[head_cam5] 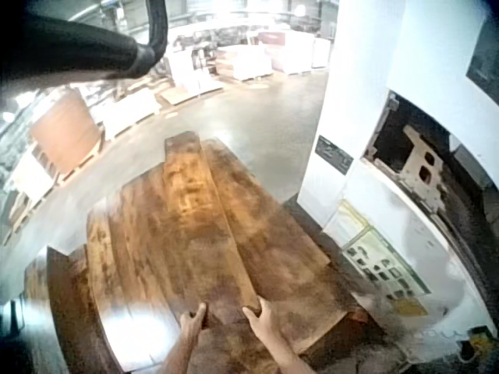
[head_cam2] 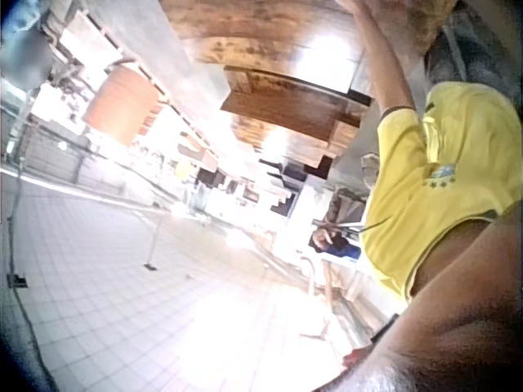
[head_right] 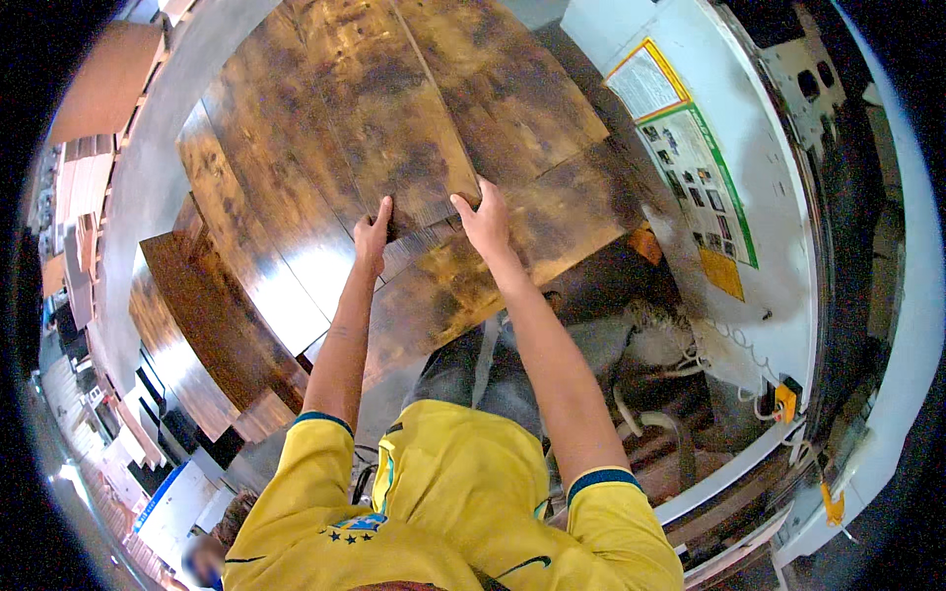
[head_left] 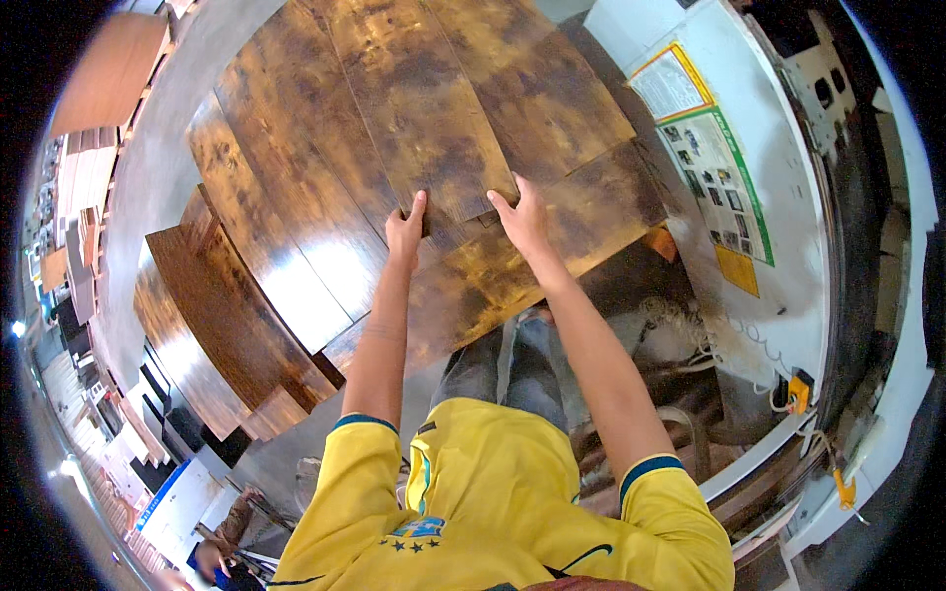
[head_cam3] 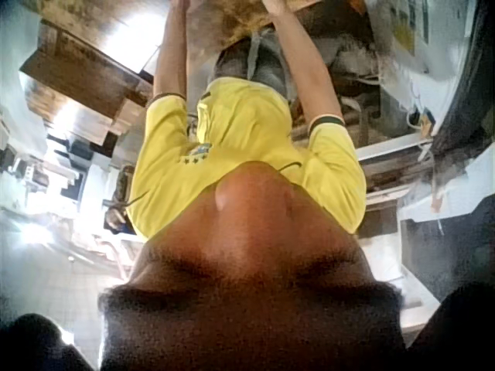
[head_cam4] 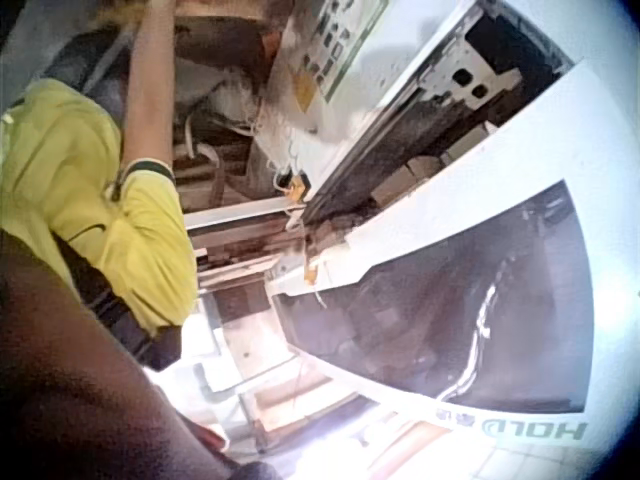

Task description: The person places wooden planks onto a machine table, aligns them, and uses a handheld air nozzle to clean the surface. They then lift the planks and stack them on the floor before repeating the process with additional planks.

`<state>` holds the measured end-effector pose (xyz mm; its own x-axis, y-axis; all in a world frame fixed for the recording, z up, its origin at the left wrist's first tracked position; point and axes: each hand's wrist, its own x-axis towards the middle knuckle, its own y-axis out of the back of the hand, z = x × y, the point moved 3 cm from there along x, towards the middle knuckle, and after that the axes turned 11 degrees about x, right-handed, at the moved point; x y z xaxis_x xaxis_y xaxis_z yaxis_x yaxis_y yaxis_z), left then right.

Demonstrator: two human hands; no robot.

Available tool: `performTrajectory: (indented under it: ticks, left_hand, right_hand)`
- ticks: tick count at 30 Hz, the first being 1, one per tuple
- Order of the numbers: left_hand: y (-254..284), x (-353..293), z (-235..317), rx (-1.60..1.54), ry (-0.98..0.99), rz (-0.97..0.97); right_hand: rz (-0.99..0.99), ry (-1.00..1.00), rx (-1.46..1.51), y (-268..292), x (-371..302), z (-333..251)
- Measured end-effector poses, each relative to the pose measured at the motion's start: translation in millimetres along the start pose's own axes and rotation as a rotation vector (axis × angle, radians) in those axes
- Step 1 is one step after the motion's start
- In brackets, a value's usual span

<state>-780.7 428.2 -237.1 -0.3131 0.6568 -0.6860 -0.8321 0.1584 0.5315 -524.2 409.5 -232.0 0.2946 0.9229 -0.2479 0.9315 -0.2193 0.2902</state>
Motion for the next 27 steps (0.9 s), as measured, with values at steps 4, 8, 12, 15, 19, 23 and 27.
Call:
performTrajectory:
  ticks: [4, 8, 12, 15, 19, 23, 27]
  left_hand:
    - [3.4, -1.8, 8.1, 0.024, -0.081, 0.021]
    - [15.8, 27.2, -36.2, 0.005, 0.004, -0.015]
    - [35.8, 49.4, -92.1, -0.17, -0.082, 0.067]
    - [50.1, 37.7, -89.3, -0.116, -0.061, -0.225]
    - [28.9, -15.7, -102.5, -0.082, -0.018, -0.114]
    - [-28.3, -81.3, -115.0, -0.032, -0.019, -0.188]
    - [-87.6, -159.8, -131.8, -0.114, -0.101, -0.43]
  right_hand:
    - [0.09, 0.021, -0.035, -19.9, -3.4, 8.2]
    - [0.076, 0.031, -0.192, -33.4, -29.0, -9.0]
    - [0.023, 0.004, -0.112, -56.8, -61.8, -18.3]
    - [0.037, -0.029, -0.035, -58.4, -82.8, -2.8]
    - [0.262, -0.164, 0.524, -61.3, -124.4, 44.3]
    - [0.211, -0.722, 0.921, -38.9, -164.6, 60.8]
    - [0.079, -0.242, 0.412, 3.1, -234.6, 111.3]
